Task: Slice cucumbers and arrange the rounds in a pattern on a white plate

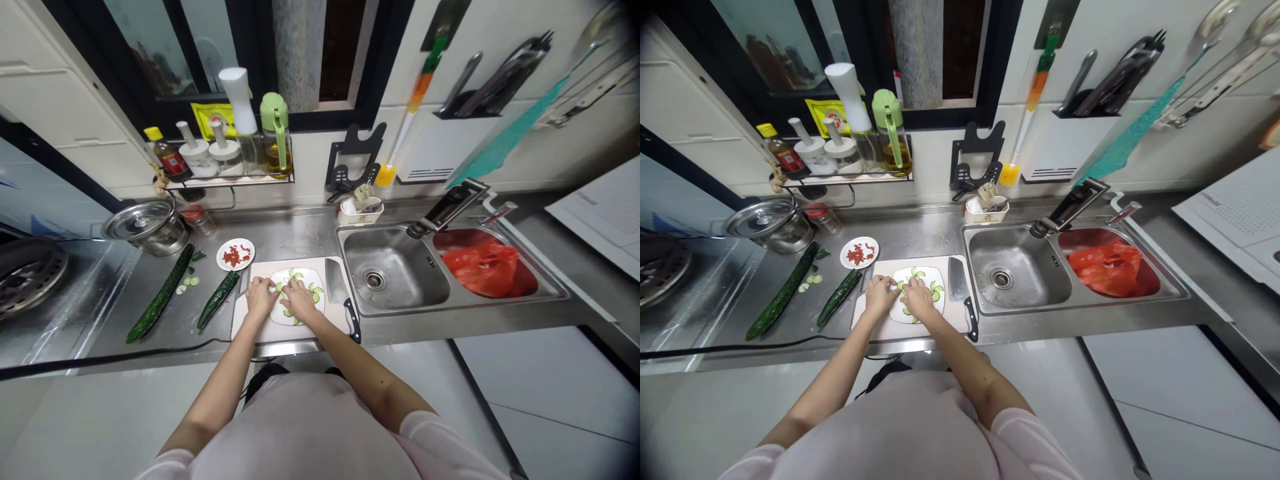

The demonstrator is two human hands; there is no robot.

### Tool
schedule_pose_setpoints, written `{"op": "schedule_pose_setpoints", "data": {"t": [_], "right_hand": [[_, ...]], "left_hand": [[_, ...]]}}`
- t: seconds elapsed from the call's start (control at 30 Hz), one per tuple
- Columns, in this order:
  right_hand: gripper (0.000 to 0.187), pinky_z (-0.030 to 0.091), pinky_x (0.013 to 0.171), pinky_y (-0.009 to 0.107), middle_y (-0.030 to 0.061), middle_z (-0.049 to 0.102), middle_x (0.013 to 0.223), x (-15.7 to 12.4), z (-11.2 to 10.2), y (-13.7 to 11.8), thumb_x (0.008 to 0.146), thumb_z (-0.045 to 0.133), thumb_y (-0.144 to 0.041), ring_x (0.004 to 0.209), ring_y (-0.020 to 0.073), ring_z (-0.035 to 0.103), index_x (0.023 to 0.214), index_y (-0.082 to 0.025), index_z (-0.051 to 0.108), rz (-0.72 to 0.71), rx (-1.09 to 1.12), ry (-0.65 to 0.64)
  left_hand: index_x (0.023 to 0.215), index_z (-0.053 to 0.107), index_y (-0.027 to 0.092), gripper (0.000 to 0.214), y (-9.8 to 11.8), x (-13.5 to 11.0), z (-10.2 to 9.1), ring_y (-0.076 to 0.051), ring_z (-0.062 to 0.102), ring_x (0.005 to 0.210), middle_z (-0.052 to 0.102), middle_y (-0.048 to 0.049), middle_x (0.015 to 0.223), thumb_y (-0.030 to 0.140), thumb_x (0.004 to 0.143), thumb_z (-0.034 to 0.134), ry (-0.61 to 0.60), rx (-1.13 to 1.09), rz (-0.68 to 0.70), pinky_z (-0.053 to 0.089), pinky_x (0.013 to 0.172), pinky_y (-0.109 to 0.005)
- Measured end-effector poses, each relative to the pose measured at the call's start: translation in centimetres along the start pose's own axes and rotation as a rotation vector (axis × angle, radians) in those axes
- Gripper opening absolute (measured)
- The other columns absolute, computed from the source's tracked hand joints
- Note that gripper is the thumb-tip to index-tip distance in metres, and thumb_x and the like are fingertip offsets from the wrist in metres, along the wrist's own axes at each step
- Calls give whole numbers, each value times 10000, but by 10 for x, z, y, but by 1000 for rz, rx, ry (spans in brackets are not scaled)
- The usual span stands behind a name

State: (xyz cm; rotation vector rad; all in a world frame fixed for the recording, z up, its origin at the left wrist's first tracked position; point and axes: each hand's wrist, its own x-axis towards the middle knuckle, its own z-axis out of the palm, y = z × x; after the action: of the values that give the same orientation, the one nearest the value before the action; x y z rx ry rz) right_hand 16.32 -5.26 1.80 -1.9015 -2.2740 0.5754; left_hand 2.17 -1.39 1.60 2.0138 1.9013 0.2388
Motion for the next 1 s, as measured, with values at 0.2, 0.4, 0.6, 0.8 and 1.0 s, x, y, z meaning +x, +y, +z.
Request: {"op": "schedule_pose_setpoints", "data": {"t": [0.2,0.4,0.6,0.8,1.0], "right_hand": [[344,431,834,312,88,491,1230,-5,-9,9,952,436,-394,1110,217,437,1233,-239,558,65,63,52],[317,413,845,282,72,539,1169,-11,-26,34,949,412,-322,1089,202,468,1190,-226,593,177,179,199],[306,399,893,286,76,587,1111,-23,-39,54,938,411,-297,1066,200,500,1135,-195,623,257,235,347],[270,422,855,296,66,629,1002,-43,-40,72,904,445,-293,972,195,553,1031,-195,662,238,332,501],[266,439,780,313,71,650,930,-59,-42,83,879,455,-320,870,199,563,957,-188,672,199,393,612]], "left_hand": [[967,673,256,222,1,1,-2,-284,508,1072,545,-82,1091,334,761,649,3,-20,5,408,903,-395],[951,675,259,198,-3,-3,-4,-265,522,1055,553,-70,1076,312,763,644,37,-97,0,408,913,-374],[937,679,255,168,-2,-8,-4,-279,502,1083,555,-76,1096,319,795,617,94,-104,24,395,924,-393],[920,681,222,194,1,-7,-8,-275,535,1011,567,-84,1031,355,794,615,171,-185,64,412,908,-409],[912,668,217,174,-8,-21,-8,-251,562,1002,577,-73,1007,334,816,580,357,-347,129,430,917,-392]]}}
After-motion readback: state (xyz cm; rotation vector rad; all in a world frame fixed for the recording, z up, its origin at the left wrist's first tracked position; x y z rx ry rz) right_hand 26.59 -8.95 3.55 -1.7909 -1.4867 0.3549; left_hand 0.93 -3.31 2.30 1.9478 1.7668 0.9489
